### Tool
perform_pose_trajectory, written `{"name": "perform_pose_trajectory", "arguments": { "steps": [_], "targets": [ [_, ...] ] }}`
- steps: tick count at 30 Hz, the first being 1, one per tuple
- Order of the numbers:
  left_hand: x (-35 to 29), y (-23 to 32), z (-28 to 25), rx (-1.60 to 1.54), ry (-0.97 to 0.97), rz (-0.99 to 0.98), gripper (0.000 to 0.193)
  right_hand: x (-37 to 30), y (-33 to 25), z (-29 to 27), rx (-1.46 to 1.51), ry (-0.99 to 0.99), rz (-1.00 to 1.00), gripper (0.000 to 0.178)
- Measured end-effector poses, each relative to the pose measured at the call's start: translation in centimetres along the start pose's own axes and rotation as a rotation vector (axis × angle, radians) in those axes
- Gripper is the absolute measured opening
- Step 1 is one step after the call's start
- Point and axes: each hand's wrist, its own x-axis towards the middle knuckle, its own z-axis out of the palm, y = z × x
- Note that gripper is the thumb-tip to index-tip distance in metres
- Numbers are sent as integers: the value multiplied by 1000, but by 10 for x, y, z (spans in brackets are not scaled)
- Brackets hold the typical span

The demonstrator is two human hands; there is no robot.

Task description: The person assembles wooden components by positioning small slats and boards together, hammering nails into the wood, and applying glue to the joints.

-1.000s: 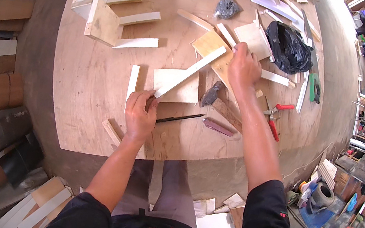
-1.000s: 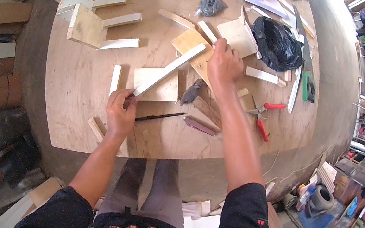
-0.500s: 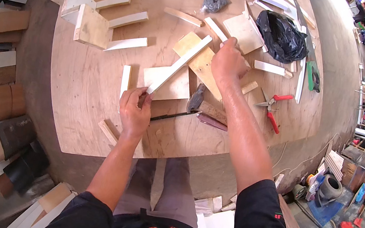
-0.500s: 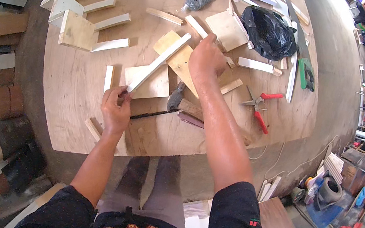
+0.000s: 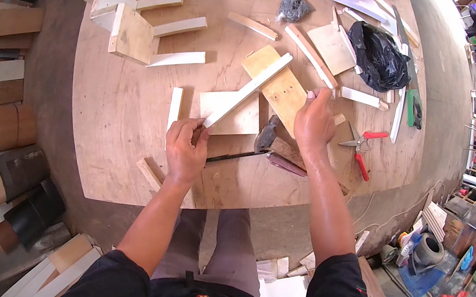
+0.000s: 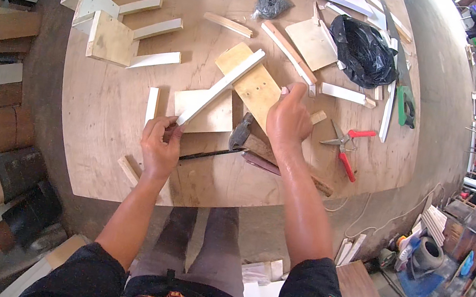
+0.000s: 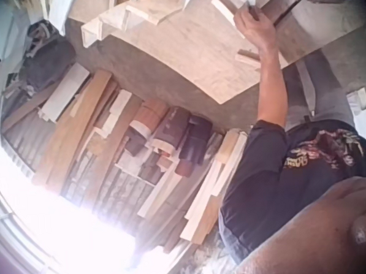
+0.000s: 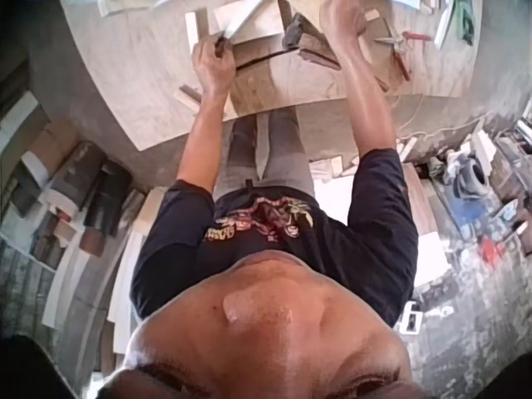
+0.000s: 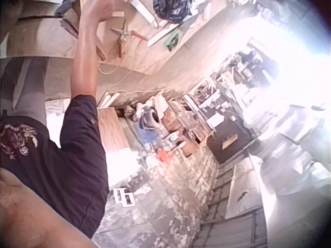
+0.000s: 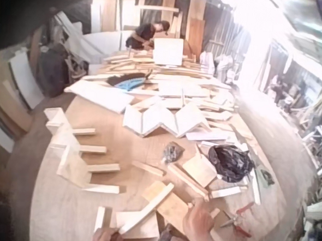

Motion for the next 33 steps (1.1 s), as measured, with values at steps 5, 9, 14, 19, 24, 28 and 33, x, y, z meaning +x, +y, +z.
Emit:
{"name": "perform_pose_trajectory", "arguments": {
  "steps": [5,9,14,19,24,28,33],
  "targets": [
    [3,5,4,-41,38,13,18,34,17,-11,-88,413,-205,15],
    [5,4,6,-115,42,-27,19,43,34,5,-69,683,-547,15],
    [4,6,1,-143,46,-57,18,42,39,12,127,627,-426,12],
    [3,4,-5,-151,51,-33,18,74,38,-32,289,721,-169,13],
    [1,9,2,-170,52,-53,18,151,43,-35,495,571,66,22],
    [5,14,3,-147,66,-52,17,174,34,-20,1129,535,12,17],
    [8,10,-1,-109,90,-37,17,89,53,9,301,492,-303,9]
  ]
}}
